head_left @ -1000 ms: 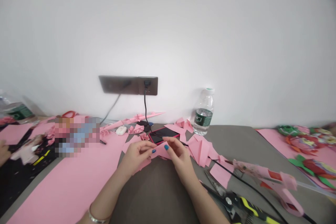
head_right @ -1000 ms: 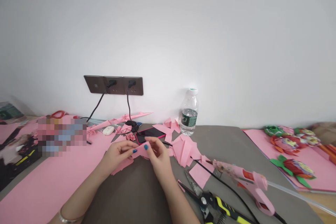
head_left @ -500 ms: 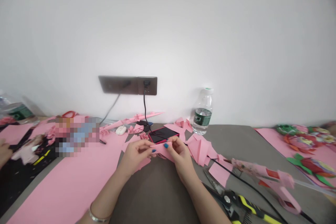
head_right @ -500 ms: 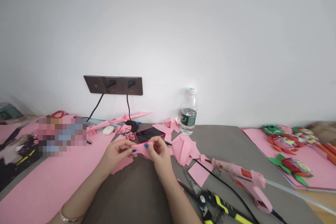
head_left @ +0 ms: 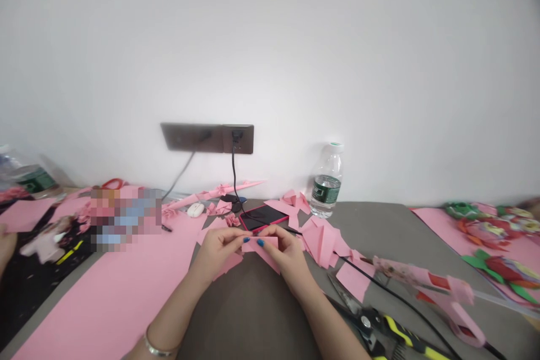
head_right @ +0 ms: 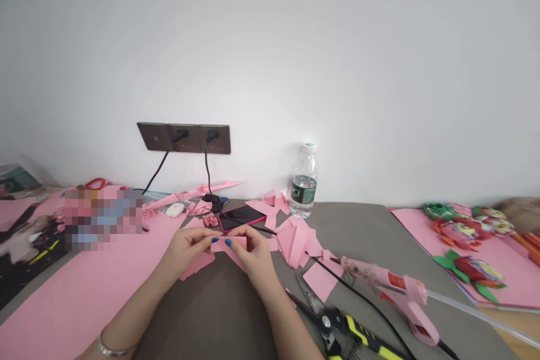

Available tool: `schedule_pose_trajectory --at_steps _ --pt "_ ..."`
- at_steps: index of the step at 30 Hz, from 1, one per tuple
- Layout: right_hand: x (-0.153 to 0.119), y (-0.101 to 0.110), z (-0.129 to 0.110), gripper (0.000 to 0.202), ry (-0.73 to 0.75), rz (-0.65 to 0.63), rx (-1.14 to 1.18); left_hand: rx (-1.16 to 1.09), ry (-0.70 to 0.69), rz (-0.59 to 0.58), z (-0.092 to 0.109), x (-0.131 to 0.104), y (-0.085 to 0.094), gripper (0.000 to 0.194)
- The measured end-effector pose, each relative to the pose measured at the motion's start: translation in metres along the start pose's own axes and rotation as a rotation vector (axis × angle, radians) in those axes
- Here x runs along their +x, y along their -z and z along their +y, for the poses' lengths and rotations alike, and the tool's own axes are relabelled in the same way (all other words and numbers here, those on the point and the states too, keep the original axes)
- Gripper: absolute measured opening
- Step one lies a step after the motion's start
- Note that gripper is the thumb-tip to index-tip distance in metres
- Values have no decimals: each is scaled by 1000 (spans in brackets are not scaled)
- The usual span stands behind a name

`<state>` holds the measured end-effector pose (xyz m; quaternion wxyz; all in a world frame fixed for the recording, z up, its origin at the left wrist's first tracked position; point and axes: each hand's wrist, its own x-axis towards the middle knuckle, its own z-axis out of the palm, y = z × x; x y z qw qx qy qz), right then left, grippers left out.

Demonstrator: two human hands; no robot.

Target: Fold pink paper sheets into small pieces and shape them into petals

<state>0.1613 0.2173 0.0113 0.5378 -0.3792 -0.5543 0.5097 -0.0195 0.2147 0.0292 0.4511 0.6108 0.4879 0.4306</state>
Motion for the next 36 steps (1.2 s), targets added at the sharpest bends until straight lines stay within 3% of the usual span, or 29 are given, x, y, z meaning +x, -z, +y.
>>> schedule_pose_trajectory --at_steps 6,9,12,25,36 --pt "1 0 2 18 2 36 -39 53 -42 -97 1 -4 -4 22" --pt "1 0 2 19 9 47 -36 149 -73 -86 6 -7 -8 26" --pt "1 0 2 21 10 45 -49 201 -88 -74 8 -8 -12 15" --pt "3 -2 3 24 12 36 -50 -106 2 -53 0 -2 -12 24" --pt "4 -2 3 15 66 -45 -139 146 -73 -53 -1 -2 -13 20"
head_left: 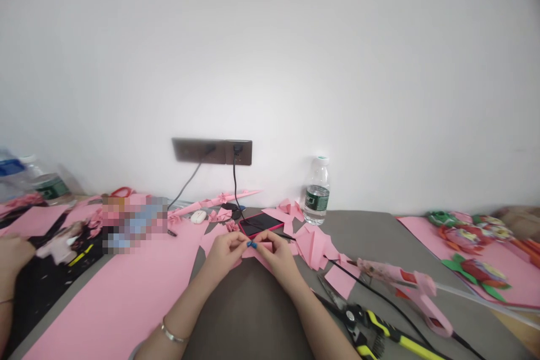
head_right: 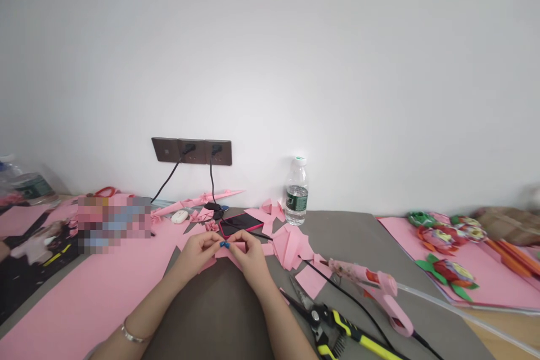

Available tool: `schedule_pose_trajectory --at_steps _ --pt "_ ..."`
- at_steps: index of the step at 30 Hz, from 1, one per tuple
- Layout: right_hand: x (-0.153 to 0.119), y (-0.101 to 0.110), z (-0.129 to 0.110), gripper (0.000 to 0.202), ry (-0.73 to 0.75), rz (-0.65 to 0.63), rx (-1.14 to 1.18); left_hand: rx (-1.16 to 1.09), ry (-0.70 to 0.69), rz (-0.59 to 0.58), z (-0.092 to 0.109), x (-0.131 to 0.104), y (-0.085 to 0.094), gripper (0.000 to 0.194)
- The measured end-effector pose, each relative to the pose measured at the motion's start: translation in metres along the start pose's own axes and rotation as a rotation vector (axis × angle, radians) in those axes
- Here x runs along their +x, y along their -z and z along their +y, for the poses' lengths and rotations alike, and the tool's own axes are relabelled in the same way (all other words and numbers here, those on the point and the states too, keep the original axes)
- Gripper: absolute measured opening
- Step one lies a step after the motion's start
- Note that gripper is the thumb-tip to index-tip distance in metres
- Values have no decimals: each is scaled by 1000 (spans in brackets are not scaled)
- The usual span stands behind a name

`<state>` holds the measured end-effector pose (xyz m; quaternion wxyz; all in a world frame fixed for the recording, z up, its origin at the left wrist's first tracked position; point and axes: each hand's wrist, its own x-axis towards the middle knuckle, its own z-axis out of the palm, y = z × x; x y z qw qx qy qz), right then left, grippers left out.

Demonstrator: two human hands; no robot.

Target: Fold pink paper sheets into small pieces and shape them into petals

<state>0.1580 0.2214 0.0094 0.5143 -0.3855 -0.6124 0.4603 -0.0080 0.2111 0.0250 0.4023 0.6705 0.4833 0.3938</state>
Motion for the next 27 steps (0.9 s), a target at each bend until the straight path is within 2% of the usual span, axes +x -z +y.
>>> schedule_pose_trajectory --at_steps 5,15,27 --pt "0 0 3 18 -21 -17 14 33 -12 -31 -2 -2 -1 17" --pt "4 0 16 27 -94 37 118 134 -76 23 -5 2 14 13" --pt "4 5 25 31 -172 118 282 -42 -35 26 -7 5 4 17"
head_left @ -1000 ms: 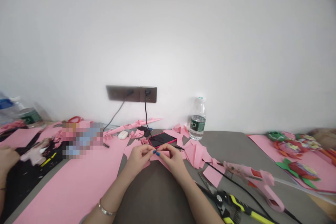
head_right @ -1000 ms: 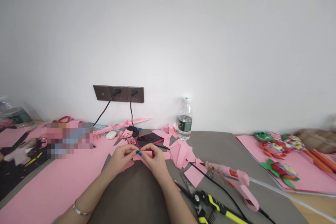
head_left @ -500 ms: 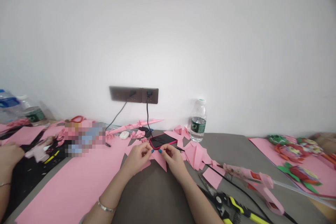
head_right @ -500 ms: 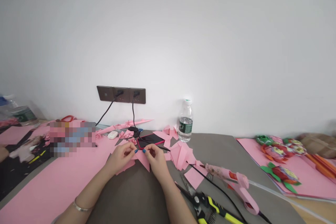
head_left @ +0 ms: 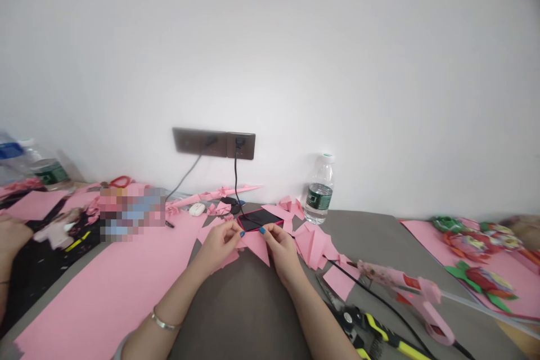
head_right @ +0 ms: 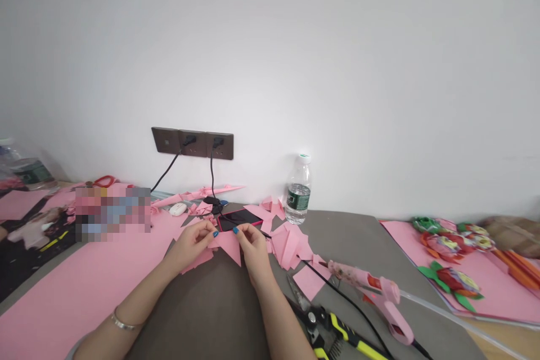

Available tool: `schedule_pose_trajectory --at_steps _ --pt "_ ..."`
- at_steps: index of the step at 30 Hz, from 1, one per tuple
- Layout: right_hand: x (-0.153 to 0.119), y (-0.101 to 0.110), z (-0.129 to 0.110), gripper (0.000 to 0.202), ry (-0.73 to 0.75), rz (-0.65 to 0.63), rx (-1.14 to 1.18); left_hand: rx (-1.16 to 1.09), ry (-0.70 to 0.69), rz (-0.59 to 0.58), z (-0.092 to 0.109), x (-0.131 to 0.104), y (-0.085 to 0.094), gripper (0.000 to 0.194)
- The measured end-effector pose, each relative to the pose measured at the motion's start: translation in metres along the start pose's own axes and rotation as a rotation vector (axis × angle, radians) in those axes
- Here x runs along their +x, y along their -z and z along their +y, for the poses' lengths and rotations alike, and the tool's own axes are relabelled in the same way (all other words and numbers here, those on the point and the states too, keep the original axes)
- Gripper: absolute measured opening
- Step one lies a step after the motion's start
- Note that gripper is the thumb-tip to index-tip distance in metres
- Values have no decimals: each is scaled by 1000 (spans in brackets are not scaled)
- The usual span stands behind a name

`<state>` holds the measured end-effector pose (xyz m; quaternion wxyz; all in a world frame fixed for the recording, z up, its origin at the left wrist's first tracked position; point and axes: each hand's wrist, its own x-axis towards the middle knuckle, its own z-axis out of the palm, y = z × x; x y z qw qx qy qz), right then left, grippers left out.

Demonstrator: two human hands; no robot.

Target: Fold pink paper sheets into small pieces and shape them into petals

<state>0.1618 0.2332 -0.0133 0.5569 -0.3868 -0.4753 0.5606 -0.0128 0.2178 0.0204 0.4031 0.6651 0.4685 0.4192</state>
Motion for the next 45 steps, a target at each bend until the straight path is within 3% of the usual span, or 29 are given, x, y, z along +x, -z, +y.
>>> schedule_pose_trajectory --at_steps 6,10,19,25,31,34,37,40,45 --pt "3 -1 0 32 84 43 13 -70 10 19 -7 2 -9 17" --pt "1 -4 -6 33 116 -23 -28 -39 -29 38 -8 1 -11 17" --pt "-7 -10 -17 31 134 -190 -92 143 -138 -73 9 -5 -10 27" --pt "-5 -6 -13 33 50 -88 9 159 -129 -71 8 -3 -5 28" --pt "-4 -2 -9 34 -31 -15 98 165 -132 -25 5 -4 0 27" --pt "-3 -3 -8 33 -42 9 126 161 -149 17 7 -5 -1 5" --pt "-3 -4 -9 32 -40 5 132 195 -201 15 10 -5 -2 24" --pt "-3 -6 -11 35 -50 -16 146 272 -239 14 9 -5 -2 18" --pt "-1 -5 -11 60 -97 -91 210 211 -126 138 5 -4 -1 18"
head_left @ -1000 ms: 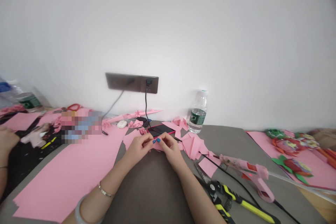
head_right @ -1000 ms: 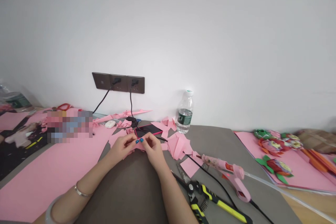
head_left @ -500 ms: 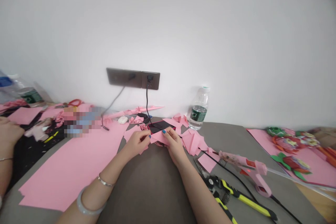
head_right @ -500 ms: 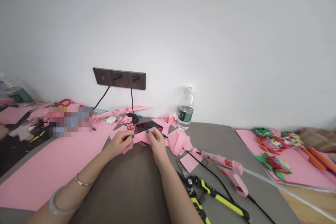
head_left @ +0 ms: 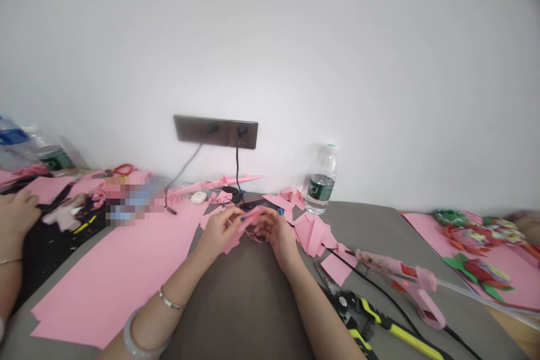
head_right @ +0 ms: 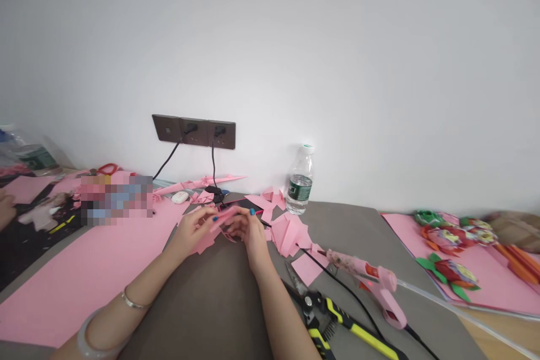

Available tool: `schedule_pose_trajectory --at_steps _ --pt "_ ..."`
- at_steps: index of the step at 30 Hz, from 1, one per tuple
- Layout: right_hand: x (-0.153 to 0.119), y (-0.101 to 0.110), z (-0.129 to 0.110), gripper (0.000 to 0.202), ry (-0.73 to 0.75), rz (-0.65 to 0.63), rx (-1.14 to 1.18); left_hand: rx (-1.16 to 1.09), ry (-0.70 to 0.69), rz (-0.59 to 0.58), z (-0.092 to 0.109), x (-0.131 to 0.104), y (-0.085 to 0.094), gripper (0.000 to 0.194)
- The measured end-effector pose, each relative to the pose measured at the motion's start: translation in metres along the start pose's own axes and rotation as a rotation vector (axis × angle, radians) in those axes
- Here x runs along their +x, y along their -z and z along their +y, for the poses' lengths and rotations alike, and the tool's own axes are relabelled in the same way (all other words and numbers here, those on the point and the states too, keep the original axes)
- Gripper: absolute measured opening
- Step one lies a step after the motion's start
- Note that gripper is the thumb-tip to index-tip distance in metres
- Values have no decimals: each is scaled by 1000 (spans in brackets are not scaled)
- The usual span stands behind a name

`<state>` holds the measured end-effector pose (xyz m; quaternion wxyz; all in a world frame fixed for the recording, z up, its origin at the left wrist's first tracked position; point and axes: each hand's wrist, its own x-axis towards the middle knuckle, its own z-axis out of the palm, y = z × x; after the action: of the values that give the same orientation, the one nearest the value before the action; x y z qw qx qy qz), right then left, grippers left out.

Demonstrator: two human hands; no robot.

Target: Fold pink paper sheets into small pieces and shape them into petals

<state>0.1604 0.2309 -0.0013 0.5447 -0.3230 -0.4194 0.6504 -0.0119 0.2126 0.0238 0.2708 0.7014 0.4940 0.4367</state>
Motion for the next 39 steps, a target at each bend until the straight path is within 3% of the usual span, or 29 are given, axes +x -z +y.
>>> schedule_pose_trajectory --at_steps 4,11,15,17,21,25,28,33,36,39 --pt "1 2 3 59 30 -60 18 -23 22 36 -2 0 -1 21" --pt "-4 -1 6 42 83 -27 -98 9 -12 -17 0 -1 -7 16" --pt "-3 2 7 27 89 38 -62 38 -22 -60 -1 -2 -2 19" --pt "0 5 8 28 96 108 -17 4 -35 -19 -4 0 5 24" --pt "3 6 4 41 127 183 131 -1 1 216 -18 8 26 26" --pt "-2 0 -7 35 -64 72 274 146 62 232 -33 13 38 19" --pt "-7 -2 -17 37 -156 -60 325 176 44 178 -39 12 38 29" --pt "-7 -1 -24 30 33 -37 431 390 100 104 -48 7 31 53" --pt "-7 -6 -19 59 136 56 317 441 148 85 -49 9 30 52" --pt "-13 -13 -14 72 231 39 82 344 169 114 -44 11 36 45"
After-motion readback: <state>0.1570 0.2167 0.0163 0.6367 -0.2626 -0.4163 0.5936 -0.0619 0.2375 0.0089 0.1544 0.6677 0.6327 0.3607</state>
